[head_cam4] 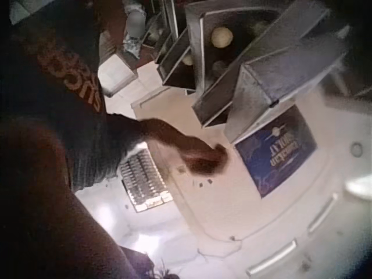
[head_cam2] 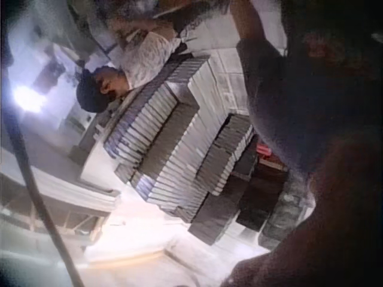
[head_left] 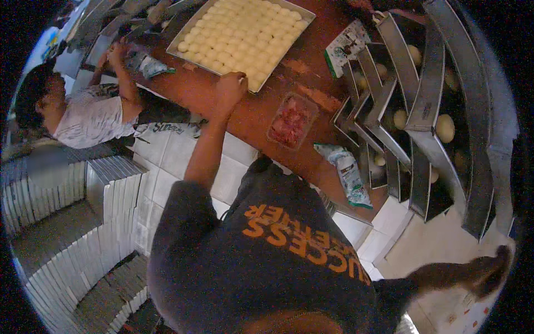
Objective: The person prepares dough balls by filling them with a mixture and then places them onto metal baking trays, stacking the trays as they are filled.
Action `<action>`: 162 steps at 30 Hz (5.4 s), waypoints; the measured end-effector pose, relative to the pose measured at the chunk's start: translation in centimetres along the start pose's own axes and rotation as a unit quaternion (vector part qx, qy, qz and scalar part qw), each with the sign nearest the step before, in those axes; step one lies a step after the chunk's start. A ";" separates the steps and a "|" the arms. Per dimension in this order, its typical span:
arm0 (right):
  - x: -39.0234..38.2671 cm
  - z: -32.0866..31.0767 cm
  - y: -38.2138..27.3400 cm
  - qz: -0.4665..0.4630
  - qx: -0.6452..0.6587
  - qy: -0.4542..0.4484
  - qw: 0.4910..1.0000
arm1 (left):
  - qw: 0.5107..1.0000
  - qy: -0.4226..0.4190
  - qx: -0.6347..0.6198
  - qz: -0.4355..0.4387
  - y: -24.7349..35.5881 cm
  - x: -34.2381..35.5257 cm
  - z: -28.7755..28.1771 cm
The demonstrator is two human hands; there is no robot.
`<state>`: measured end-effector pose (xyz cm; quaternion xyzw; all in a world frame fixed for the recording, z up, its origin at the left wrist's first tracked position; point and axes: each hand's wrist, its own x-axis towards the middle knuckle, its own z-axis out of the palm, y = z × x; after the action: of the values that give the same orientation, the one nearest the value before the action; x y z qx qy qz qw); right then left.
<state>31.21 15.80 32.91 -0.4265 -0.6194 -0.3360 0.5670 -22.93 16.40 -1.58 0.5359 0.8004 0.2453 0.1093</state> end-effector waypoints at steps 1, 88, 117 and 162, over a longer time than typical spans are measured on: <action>-2.4 -0.7 -2.6 -0.038 0.087 -0.008 0.995 | 0.995 -0.079 0.065 0.006 0.7 1.1 1.0; -42.4 10.6 -5.5 0.099 0.255 -0.574 0.772 | 0.429 -0.099 -0.865 -0.241 13.3 -19.8 15.1; -24.0 -7.2 -9.4 0.464 0.189 -0.401 0.767 | 0.644 -0.439 -0.620 -0.092 30.5 -24.6 5.1; -26.4 -18.1 12.3 0.264 0.087 -0.165 0.946 | 0.516 -0.513 -0.678 -0.103 52.5 -34.4 15.9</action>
<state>49.70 0.68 8.34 -0.5731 -0.5962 -0.0443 0.5605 40.04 5.47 8.59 0.2459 0.2463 0.3831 0.8556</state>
